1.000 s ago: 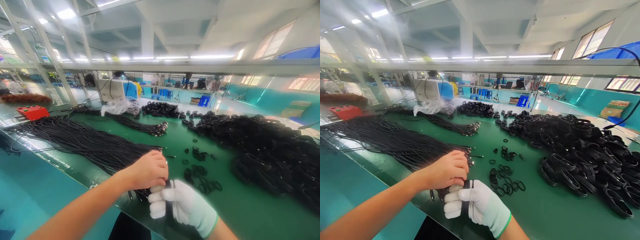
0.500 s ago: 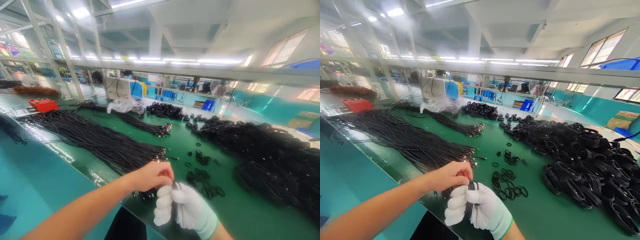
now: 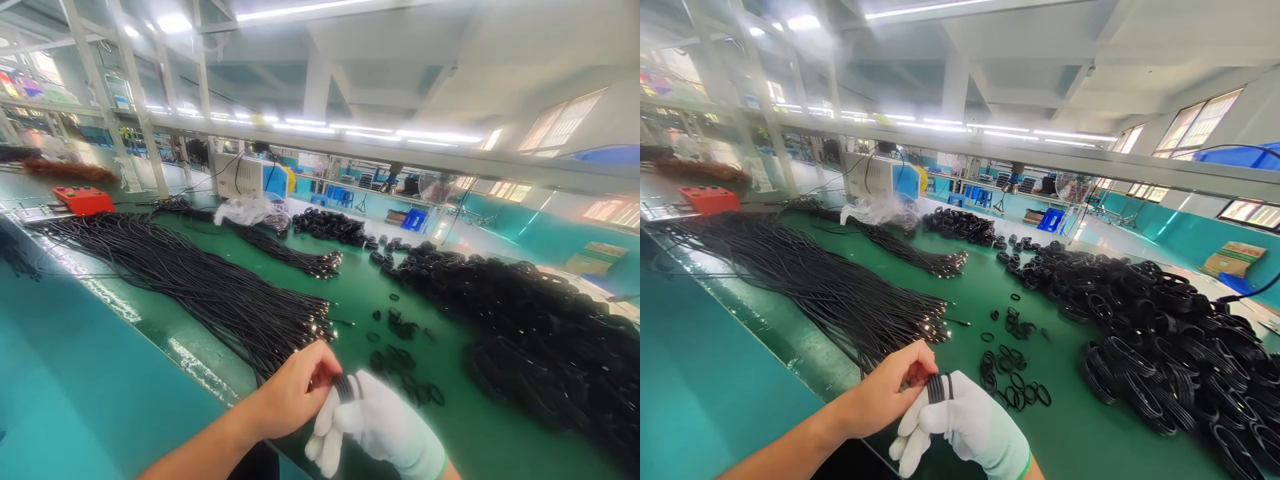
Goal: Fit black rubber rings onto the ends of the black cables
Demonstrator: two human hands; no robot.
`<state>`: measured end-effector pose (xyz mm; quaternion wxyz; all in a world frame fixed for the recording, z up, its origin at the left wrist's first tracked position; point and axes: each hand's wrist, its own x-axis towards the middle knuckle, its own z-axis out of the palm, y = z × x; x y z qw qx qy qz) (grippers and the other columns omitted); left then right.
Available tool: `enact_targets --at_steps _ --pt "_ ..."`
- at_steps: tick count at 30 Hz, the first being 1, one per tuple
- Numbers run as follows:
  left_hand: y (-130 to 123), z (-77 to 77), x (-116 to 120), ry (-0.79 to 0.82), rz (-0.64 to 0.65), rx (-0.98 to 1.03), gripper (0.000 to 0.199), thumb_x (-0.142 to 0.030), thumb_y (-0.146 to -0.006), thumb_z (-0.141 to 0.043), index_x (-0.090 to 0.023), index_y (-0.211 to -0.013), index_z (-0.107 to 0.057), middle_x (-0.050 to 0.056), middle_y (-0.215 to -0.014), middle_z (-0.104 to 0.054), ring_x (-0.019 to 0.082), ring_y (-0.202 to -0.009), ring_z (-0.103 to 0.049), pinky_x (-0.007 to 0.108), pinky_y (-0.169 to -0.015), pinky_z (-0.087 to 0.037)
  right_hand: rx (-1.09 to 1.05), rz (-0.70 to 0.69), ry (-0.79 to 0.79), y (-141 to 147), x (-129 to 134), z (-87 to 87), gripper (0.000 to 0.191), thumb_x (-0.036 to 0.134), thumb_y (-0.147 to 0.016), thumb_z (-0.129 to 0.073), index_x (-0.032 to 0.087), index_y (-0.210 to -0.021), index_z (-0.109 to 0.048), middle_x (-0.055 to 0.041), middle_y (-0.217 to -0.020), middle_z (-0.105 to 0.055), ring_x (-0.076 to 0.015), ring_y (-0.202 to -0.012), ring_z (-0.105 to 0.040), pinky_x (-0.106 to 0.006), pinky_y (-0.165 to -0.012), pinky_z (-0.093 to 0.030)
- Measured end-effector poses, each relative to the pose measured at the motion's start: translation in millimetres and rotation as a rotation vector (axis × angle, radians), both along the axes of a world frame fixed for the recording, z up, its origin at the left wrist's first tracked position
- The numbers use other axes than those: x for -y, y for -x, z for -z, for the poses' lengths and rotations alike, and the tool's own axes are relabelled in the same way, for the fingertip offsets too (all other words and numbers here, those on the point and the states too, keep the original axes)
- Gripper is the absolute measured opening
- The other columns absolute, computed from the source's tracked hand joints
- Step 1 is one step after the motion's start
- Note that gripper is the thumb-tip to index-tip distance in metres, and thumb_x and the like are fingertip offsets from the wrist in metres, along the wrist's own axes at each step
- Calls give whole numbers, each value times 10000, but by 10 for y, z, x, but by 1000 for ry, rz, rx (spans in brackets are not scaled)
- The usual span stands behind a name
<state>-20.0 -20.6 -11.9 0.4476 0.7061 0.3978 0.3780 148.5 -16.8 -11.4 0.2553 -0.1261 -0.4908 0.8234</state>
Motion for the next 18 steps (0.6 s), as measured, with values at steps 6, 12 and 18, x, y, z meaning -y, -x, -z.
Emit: enact_targets --at_steps 6,12,18 --pt "-58 -17 103 -57 -66 -16 128 -65 -755 -515 -184 -803 -504 -16 -825 -548 99 -695 -505 205 -612 -418 48 -81 -113 -16 32 -103 230 164 -747 -516 19 -801 -685 -135 -685 -681 -223 -691 -652 -385 -760 -478" --pt "-193 124 244 -263 -221 124 173 -37 -778 -503 -188 -832 -567 -5 -804 -552 103 -724 -541 202 -640 -439 126 -52 -143 -41 90 -188 197 185 -737 -560 58 -788 -701 -85 -657 -665 -186 -650 -627 -321 -706 -485" --pt "-213 2 259 -516 -169 123 236 -39 -822 -452 -202 -942 -576 17 -836 -587 107 -765 -566 201 -691 -453 220 -76 -197 -137 109 -306 300 374 -743 -626 87 -786 -700 -73 -694 -655 -167 -667 -595 -285 -679 -466"
